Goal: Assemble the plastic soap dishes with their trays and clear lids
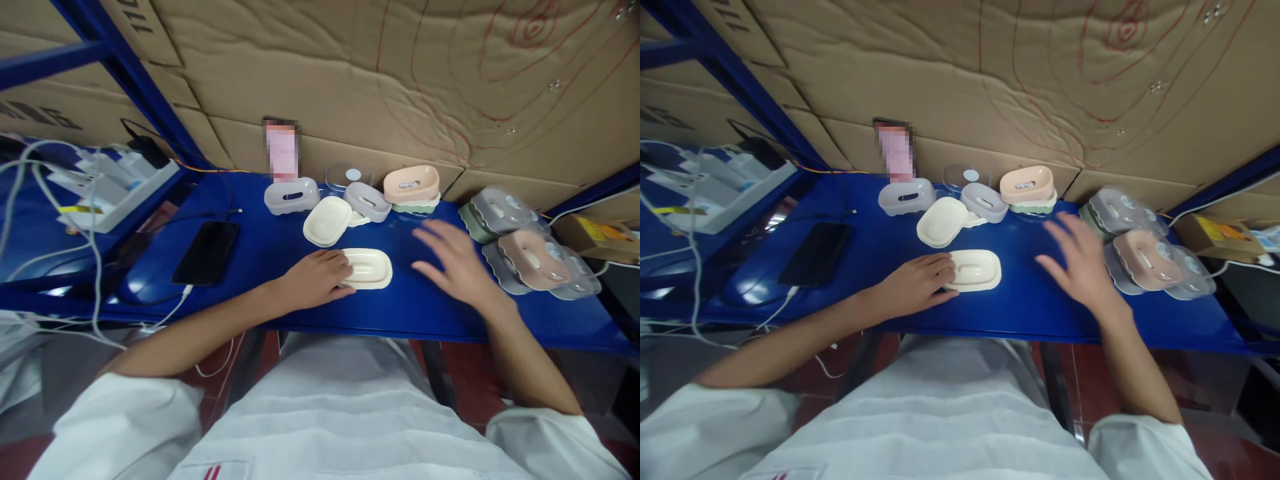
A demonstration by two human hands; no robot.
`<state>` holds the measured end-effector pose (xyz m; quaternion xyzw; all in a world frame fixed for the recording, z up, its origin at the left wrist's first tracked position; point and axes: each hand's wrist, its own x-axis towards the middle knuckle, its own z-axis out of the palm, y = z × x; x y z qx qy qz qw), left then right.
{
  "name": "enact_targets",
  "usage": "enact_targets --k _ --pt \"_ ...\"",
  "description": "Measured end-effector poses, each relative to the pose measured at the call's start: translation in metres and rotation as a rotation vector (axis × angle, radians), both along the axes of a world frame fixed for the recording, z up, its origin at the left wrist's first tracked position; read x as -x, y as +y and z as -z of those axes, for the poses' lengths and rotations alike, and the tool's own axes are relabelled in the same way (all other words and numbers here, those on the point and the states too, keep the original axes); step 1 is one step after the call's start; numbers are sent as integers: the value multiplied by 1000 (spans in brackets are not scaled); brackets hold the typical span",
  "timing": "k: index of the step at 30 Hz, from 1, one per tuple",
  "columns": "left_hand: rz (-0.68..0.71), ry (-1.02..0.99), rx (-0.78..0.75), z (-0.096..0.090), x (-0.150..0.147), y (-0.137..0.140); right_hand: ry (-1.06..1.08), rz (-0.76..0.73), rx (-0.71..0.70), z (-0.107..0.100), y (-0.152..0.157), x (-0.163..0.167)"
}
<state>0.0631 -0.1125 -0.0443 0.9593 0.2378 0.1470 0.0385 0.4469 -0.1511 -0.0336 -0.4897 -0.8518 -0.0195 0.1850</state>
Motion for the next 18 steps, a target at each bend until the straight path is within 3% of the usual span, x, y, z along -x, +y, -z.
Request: enact_targets --k 3,6,11,18 --pt "-6 -47 36 3 -11 28 -73 -262 125 12 25 58" --pt "-159 -144 -9 11 -8 48 -74 -378 166 23 34 88" --pt "-390 -129 -31 25 5 56 -18 -351 175 29 30 89" --pt "-429 -64 56 21 8 58 33 -264 200 33 31 80"
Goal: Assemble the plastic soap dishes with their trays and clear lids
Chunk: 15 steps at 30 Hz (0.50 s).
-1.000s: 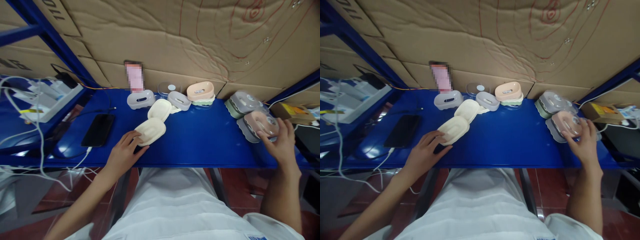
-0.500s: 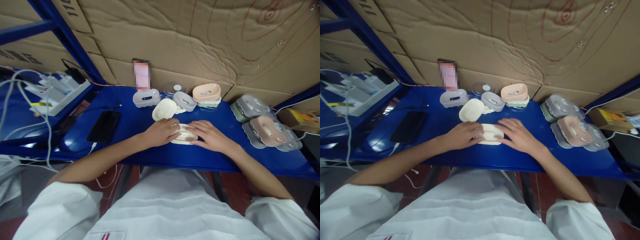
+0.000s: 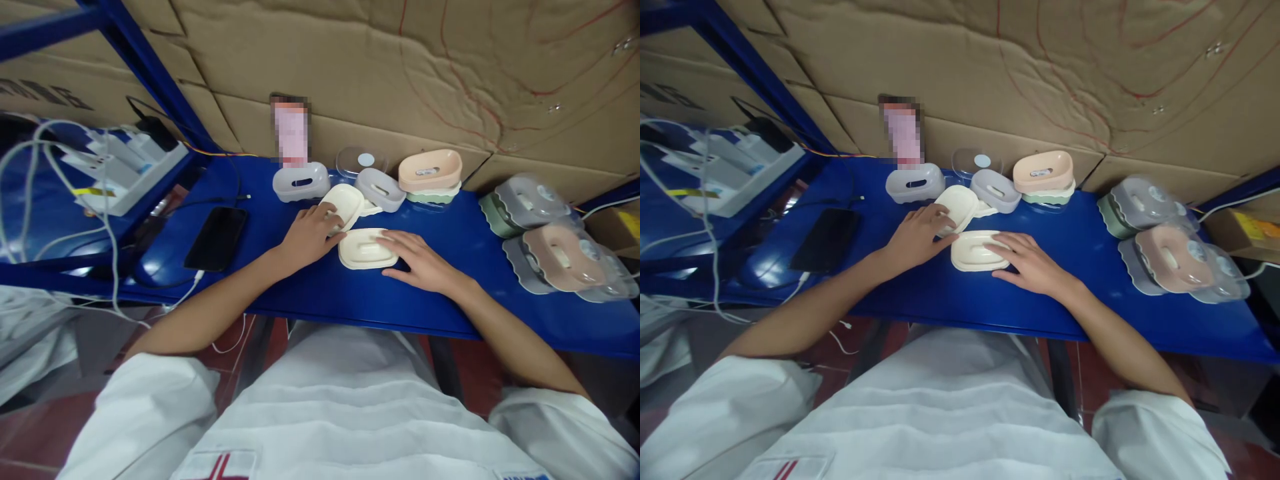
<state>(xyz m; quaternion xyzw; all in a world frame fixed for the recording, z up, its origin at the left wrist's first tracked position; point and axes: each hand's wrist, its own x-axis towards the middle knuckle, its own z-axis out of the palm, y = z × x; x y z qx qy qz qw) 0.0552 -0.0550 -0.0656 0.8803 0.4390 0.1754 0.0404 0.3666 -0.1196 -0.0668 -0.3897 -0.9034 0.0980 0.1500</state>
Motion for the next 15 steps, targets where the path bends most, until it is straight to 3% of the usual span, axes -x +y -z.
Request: enact_targets --k 10,13,15 --pt "68 6 87 -8 4 2 61 48 -9 3 4 -1" --pt "63 -62 9 -7 1 -2 122 157 -78 2 9 -1" --pt "138 -120 -59 -8 -2 -7 148 244 -122 2 12 -3"
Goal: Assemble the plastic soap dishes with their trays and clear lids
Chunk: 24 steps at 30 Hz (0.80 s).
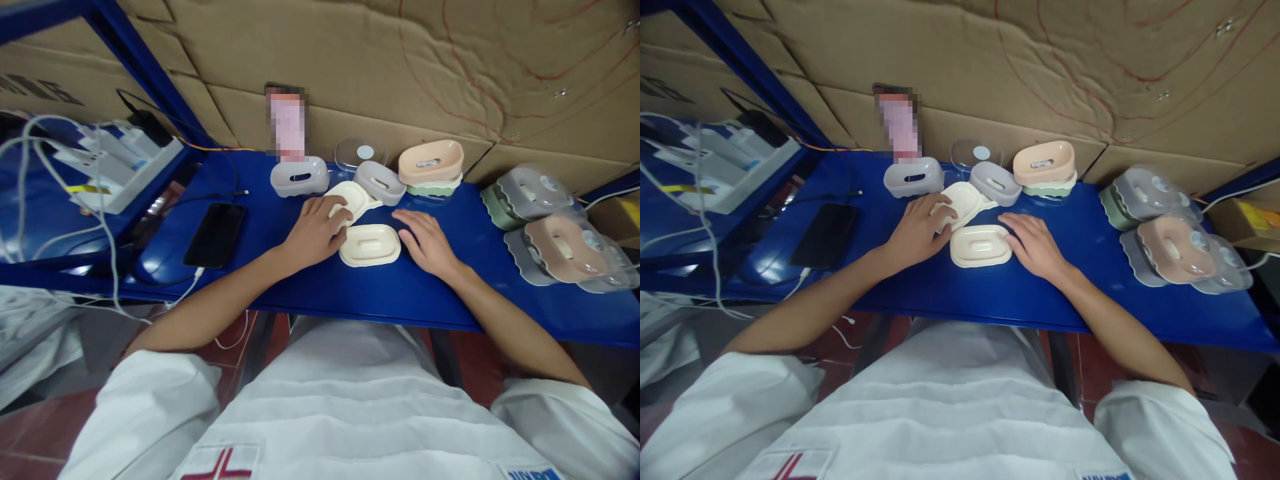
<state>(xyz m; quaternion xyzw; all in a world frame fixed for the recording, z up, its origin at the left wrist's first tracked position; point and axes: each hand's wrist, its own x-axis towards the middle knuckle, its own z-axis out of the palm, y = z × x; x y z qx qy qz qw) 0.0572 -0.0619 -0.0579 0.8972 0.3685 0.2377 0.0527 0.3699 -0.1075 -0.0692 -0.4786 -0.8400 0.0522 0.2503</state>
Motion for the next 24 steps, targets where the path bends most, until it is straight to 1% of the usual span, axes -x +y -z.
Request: enact_targets --k 2,4,5,8,11,14,16,18,21,24 --pt "145 -7 -28 0 -4 -7 7 56 -29 2 4 -5" --pt "285 37 -27 1 -7 -14 -11 74 -47 5 10 -11" --pt "333 67 -28 2 -9 -17 -35 76 -49 6 14 -14" --pt "420 141 -35 7 -13 -21 -145 75 -32 11 32 -18" --pt "470 137 -41 14 -13 -19 -227 85 -22 12 56 -11" --pt "469 92 -37 18 -10 -14 -246 136 -43 5 73 2" --pt "438 66 -41 18 -9 -12 -243 166 -67 -2 74 8" --pt "396 51 -48 18 -7 -10 -207 174 -107 -9 64 6" --pt "313 37 -49 16 -5 -7 -92 139 -146 -13 36 -9" --pt "250 15 -64 15 -4 -3 16 30 -92 -10 9 -25"
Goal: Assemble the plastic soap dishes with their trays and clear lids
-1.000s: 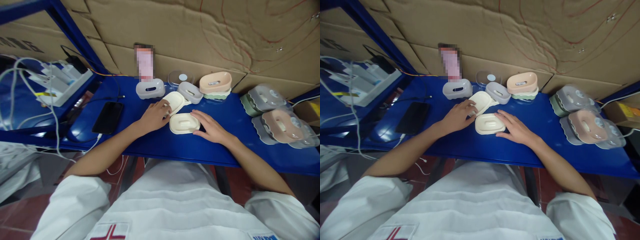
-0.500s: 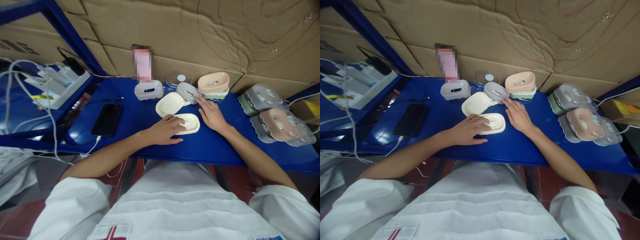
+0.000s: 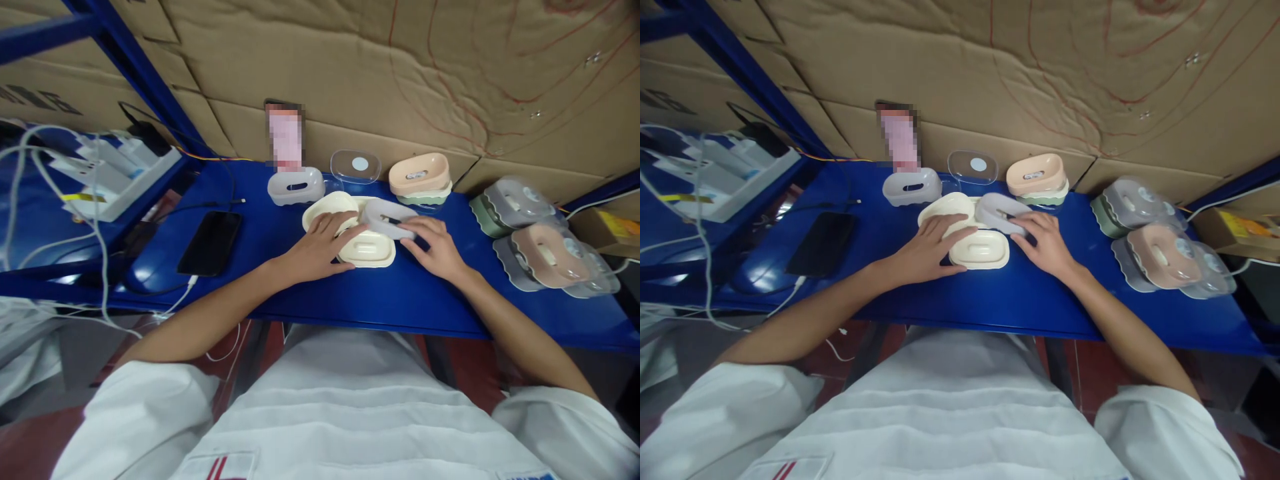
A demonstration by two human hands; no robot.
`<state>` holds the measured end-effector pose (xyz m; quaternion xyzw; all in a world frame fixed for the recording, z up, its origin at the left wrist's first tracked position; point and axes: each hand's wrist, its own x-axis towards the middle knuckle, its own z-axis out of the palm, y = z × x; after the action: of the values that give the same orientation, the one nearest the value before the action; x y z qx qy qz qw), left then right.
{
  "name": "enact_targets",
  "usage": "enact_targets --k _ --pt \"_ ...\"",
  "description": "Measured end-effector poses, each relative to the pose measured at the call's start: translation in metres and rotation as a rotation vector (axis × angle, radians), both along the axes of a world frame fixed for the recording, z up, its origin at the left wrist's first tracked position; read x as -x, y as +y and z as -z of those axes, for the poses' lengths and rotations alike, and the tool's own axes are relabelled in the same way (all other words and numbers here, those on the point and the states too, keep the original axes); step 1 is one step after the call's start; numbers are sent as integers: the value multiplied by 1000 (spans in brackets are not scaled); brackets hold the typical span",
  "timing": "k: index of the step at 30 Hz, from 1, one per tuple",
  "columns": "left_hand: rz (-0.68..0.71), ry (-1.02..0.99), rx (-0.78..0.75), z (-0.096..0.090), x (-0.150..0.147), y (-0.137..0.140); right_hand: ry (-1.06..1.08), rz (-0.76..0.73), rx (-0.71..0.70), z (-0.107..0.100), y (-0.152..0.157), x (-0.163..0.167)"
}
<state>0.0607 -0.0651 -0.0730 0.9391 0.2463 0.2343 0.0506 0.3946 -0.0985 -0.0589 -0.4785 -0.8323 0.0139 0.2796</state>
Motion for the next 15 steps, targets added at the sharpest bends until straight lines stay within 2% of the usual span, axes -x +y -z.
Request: enact_targets --k 6,15 --pt "3 23 -27 2 1 7 -81 -260 137 6 -19 8" --pt "19 127 -127 3 3 7 -216 -307 1 12 -25 26"
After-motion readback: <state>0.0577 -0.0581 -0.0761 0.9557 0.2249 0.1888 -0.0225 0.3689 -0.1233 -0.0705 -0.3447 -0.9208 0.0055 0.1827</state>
